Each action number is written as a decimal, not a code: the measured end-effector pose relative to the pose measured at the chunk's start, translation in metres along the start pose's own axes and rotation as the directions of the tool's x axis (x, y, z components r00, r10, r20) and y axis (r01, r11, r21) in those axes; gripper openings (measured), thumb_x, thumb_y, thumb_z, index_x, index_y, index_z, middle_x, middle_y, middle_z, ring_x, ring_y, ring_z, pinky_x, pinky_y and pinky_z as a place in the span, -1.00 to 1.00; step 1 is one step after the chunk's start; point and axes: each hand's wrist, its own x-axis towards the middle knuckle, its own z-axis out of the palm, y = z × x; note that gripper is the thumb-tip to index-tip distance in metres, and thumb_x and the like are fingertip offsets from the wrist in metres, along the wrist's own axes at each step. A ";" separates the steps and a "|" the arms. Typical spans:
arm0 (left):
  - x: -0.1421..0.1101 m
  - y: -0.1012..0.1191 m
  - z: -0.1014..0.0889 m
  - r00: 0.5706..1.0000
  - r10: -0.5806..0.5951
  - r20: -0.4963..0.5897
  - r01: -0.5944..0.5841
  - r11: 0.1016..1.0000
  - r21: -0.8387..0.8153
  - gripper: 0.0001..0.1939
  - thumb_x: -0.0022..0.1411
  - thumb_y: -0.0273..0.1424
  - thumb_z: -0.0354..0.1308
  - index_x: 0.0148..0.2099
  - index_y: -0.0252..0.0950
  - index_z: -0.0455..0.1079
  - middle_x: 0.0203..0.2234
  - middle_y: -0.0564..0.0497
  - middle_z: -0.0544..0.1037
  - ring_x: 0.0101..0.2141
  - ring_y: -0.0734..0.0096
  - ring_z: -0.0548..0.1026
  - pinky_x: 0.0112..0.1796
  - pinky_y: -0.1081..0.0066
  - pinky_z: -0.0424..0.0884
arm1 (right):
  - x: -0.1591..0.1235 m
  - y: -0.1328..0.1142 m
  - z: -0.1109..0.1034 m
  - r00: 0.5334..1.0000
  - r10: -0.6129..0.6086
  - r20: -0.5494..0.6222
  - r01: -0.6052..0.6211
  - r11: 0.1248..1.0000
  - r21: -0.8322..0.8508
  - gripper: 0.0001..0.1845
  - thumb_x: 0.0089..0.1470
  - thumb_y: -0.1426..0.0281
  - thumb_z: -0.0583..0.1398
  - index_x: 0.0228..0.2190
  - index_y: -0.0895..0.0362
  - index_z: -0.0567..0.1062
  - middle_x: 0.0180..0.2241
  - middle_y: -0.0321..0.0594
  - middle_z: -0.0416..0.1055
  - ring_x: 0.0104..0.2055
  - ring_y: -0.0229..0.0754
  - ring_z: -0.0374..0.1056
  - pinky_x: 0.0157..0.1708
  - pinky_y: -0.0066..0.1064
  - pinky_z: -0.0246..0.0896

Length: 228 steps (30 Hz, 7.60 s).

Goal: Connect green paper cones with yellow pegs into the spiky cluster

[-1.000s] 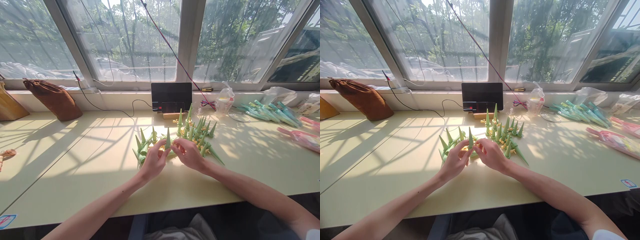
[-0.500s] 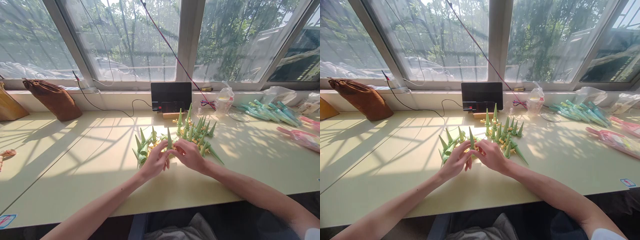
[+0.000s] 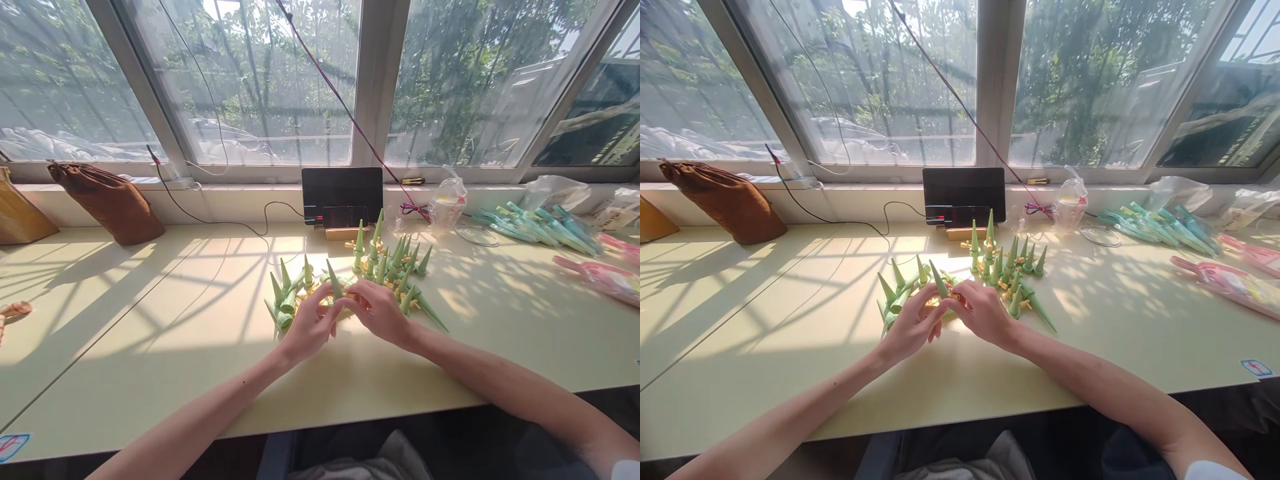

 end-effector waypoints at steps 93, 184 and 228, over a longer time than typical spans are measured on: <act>-0.007 0.004 -0.002 0.984 0.132 -0.118 0.008 0.633 0.774 -0.81 0.31 -0.22 0.06 -0.23 -0.23 0.35 -0.48 0.07 0.52 -0.51 0.37 0.45 -0.48 0.43 0.20 | 0.001 -0.014 -0.006 0.819 0.294 0.493 -0.052 0.893 -0.446 -0.76 0.17 0.53 0.06 -0.54 0.14 0.30 -0.54 -0.28 0.34 -0.52 -0.29 0.16 -0.53 -0.43 -0.22; -0.002 -0.005 -0.004 0.807 0.590 -0.041 -0.443 0.650 0.618 -0.80 0.32 -0.50 0.12 -0.02 -0.23 0.36 -0.27 0.02 0.54 -0.46 0.54 0.48 -0.47 0.55 0.44 | -0.001 -0.017 -0.003 0.997 -0.007 0.080 0.013 0.997 -0.074 -0.77 0.27 0.38 0.08 -0.43 0.15 0.39 -0.58 -0.35 0.30 -0.58 -0.35 0.18 -0.56 -0.48 -0.01; -0.004 -0.013 -0.003 0.966 0.207 0.156 -0.250 0.587 0.770 -0.75 0.35 -0.28 0.06 -0.29 -0.21 0.53 -0.53 0.06 0.35 -0.58 0.50 0.29 -0.53 0.47 0.13 | 0.004 -0.008 -0.004 0.994 0.060 -0.090 -0.069 0.993 -0.093 -0.81 0.14 0.45 0.10 -0.52 0.12 0.30 -0.64 -0.41 0.19 -0.64 -0.38 0.08 -0.59 -0.50 -0.03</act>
